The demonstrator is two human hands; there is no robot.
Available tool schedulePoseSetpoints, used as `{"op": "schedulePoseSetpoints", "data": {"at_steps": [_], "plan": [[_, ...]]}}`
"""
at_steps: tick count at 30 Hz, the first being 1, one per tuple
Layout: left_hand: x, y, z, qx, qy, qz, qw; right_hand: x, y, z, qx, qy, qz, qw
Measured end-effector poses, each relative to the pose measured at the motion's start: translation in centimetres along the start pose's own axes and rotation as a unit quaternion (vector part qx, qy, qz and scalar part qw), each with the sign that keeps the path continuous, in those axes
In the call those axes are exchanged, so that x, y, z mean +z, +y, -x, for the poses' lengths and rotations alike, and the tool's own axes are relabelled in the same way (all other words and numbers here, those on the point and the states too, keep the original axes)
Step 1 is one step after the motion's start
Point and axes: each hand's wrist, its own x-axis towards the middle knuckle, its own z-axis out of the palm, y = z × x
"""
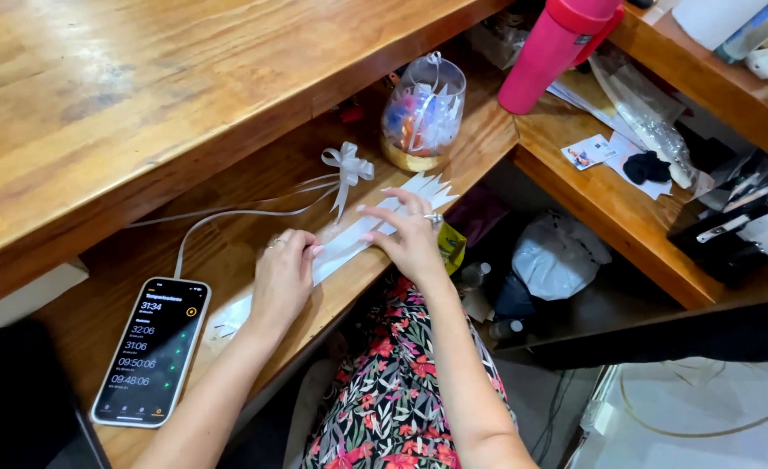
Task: A person is seen carefully folding and assembling several strips of white ribbon into a decorative bow on a wooden counter.
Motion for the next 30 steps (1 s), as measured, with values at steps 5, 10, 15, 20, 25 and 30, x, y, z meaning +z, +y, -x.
{"op": "schedulePoseSetpoints", "data": {"at_steps": [5,10,15,20,25,30], "plan": [[-0.1,0.5,0.3,0.023,0.026,-0.067,0.997,2.5,2.1,-0.5,-0.069,-0.007,-0.041,0.997],[-0.1,0.7,0.4,0.033,0.035,-0.074,0.996,2.6,1.0,-0.5,-0.08,-0.03,-0.081,0.993],[-1.0,1.5,0.5,0.065,0.041,-0.093,0.993,3.4,1.6,-0.8,-0.106,-0.036,-0.111,0.987],[-1.0,1.2,0.3,0.071,0.061,-0.083,0.992,3.9,2.1,-0.6,-0.102,-0.034,-0.11,0.988],[-1.3,1.1,0.1,0.059,0.057,-0.06,0.995,1.3,-1.7,-0.4,-0.102,0.003,-0.146,0.984],[-0.9,0.9,0.3,0.045,0.057,-0.061,0.996,0.5,-2.2,0.4,-0.068,0.051,-0.152,0.985]]}}
